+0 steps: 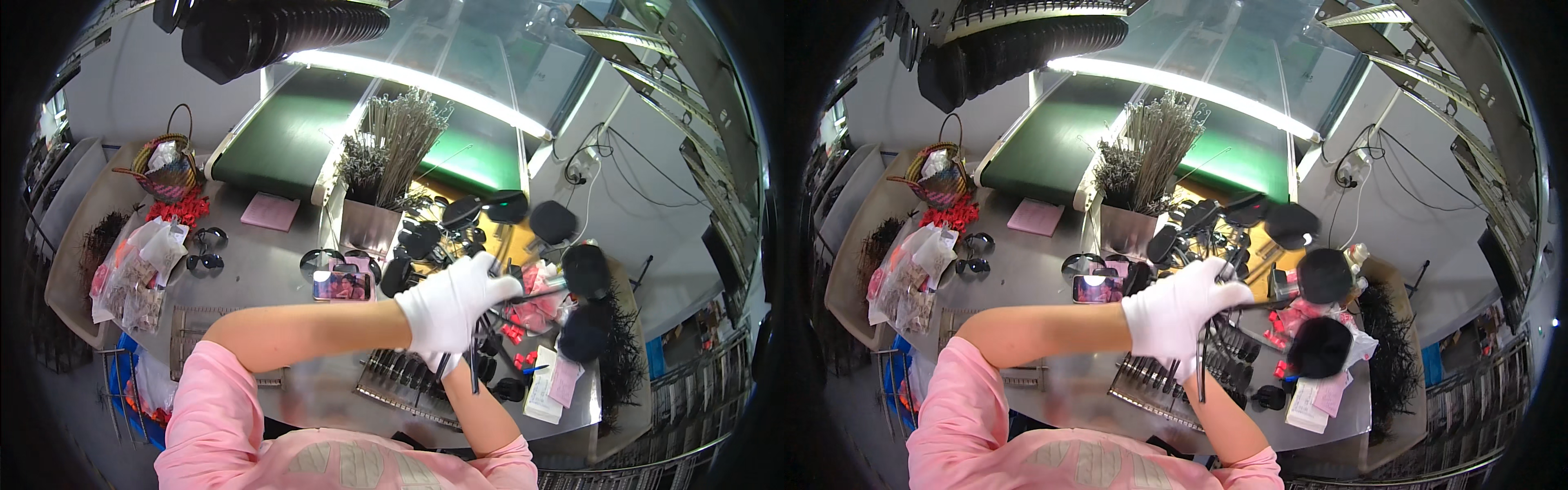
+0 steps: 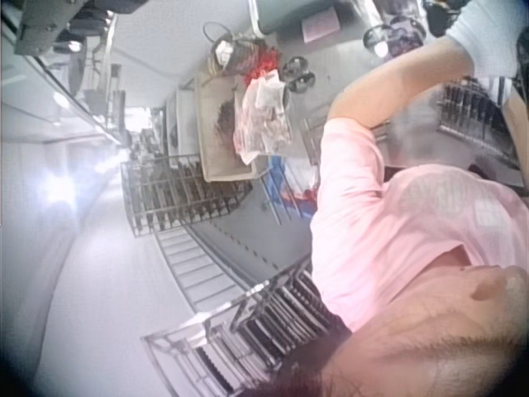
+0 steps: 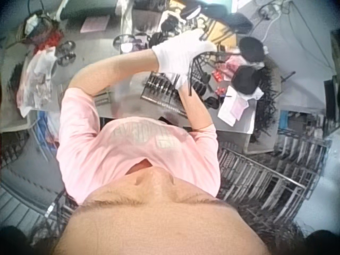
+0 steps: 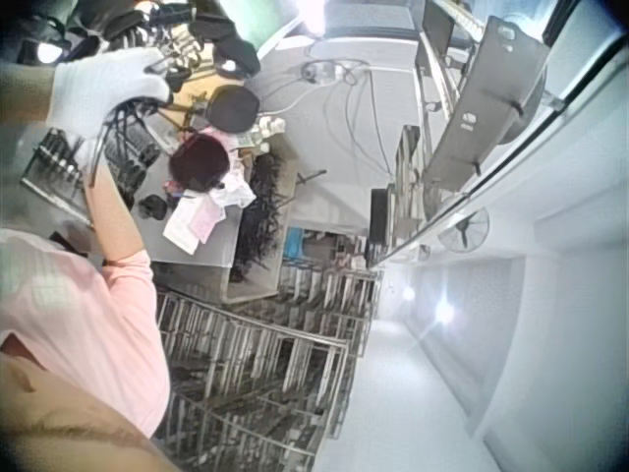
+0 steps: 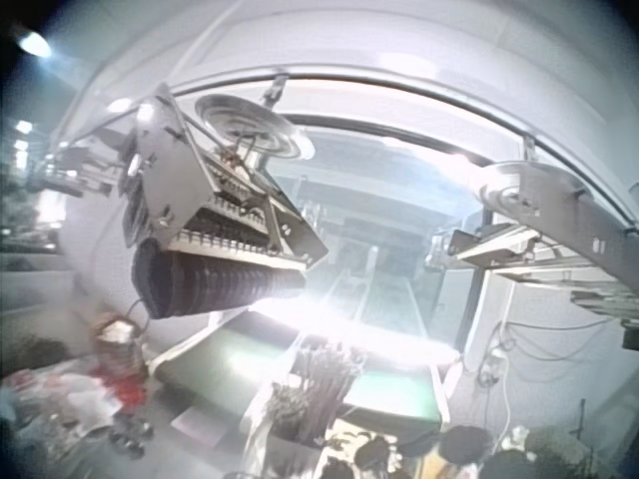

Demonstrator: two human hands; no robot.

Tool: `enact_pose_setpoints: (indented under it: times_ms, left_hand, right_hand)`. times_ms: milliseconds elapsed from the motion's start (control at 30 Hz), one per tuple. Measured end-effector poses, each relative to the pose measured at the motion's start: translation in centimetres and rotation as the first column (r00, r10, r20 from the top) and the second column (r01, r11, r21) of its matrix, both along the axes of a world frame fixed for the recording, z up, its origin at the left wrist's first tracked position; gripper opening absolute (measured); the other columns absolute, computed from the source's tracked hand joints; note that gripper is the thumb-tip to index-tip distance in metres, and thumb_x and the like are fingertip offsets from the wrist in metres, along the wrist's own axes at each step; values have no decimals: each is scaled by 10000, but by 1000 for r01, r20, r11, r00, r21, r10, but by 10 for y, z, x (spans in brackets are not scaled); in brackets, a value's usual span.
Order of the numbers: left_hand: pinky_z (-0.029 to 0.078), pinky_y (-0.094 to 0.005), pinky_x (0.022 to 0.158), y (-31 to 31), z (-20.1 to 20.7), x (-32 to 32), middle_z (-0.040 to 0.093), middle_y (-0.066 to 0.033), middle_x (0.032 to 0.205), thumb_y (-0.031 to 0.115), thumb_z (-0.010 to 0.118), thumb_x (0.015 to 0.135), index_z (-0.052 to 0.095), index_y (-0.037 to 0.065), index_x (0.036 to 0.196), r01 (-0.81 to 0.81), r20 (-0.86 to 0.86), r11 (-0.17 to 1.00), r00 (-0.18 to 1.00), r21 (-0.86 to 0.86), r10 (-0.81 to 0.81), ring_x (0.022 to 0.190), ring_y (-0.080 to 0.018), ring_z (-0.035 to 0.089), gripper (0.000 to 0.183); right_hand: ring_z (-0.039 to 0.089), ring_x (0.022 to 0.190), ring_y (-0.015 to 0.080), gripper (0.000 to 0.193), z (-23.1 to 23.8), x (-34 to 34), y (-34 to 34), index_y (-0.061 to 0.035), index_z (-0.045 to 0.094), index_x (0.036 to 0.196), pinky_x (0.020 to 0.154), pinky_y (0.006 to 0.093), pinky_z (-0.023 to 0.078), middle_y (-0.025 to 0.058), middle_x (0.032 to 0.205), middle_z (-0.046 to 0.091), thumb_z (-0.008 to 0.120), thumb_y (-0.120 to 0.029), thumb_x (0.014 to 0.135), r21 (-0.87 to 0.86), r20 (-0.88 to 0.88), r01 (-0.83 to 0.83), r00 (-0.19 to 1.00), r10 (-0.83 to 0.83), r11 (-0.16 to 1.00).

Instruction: The person assembles black decorative items by attaching round heads to wire stems and placing them into metal racks. They repeatedly pick up stems and heads, connect them, and arrange the finished units on a workbench with other craft supplies.

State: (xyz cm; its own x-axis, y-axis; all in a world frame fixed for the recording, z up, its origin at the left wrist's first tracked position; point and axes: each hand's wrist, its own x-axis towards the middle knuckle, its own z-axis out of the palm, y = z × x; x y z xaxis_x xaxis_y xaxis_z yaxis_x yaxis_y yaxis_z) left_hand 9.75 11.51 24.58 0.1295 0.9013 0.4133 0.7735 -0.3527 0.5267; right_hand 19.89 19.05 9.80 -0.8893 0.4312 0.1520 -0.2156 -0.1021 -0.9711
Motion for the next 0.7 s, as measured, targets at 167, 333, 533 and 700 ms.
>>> enact_pose_setpoints:
  times_ms: [167,333,533,700]
  left_hand:
    - [482,-379,1014,-2,13,-45,573,-162,1150,177,847,692,487,33,1291,-261,360,957,911,125,202,1105,-267,589,713]
    - [482,-355,994,-11,-8,-5,559,-139,1167,145,822,720,473,44,1272,-174,401,940,915,295,43,1115,-237,579,662]
    - [469,-337,1036,13,-16,-28,593,-149,1171,38,844,671,451,16,1313,-232,534,964,804,-126,263,1135,-226,583,753]
    - [538,-288,915,-3,-3,-60,511,-37,1185,16,829,752,443,82,1320,-26,844,1000,536,-14,26,1079,-120,535,690]
  right_hand:
    - [675,858,262,611,10,17,-2,-10,586,1234,767,355,567,132,1010,673,869,-179,718,807,-40,287,898,-438,515]
    - [669,998,259,616,-8,2,15,-4,522,1397,887,369,552,108,1216,660,770,-191,865,356,92,96,986,-137,930]
    - [638,1038,366,538,-7,-8,10,-24,601,1223,872,427,541,203,1180,613,815,-167,751,966,29,95,885,-465,240]
    - [645,987,246,476,22,8,19,-26,577,1202,895,368,547,114,1130,624,824,-111,805,565,83,234,938,-337,791]
